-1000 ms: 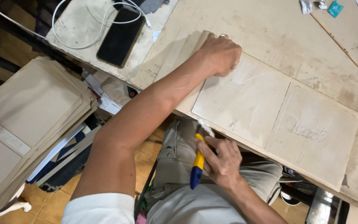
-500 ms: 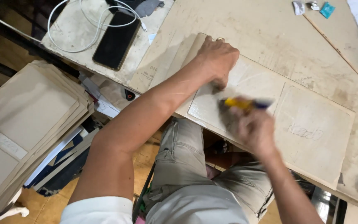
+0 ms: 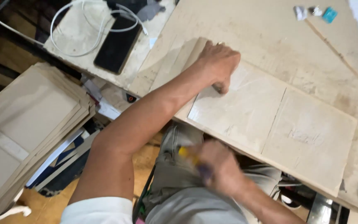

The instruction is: Applying glue to cardboard sheets with a brush and assembling them onto a base to create a folder or book cover.

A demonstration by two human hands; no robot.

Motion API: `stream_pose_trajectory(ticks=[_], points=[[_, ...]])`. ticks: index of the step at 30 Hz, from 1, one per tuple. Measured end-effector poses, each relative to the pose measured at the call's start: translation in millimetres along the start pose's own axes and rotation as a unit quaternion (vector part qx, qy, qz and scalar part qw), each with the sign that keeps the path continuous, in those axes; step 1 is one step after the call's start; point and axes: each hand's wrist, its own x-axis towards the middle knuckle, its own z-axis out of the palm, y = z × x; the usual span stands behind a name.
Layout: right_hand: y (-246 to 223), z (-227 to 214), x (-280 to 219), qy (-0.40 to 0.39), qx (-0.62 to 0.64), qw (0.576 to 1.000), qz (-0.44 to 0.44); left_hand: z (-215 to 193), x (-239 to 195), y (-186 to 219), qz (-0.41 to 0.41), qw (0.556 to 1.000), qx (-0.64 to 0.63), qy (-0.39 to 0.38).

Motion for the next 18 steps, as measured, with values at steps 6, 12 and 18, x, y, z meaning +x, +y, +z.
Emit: stream_pose_trajectory(ticks=[6,12,18], points=[[0.8,-3.4,2.2,0.110,-0.202,0.969,-0.085,-0.2,-1.9,0.6,0.008,0.999,-0.015,0.030],[-21.9,39.4,11.9,0.052,-0.167,0.968,-0.177,-2.8,-5.2,8.8,0.007,1.000,0.013,0.022],[61.1,-69.5,-26.9,0.090,0.066,0.985,0.128,2.4,-4.5,3.0,0.035,0.998,0.022,0.055]])
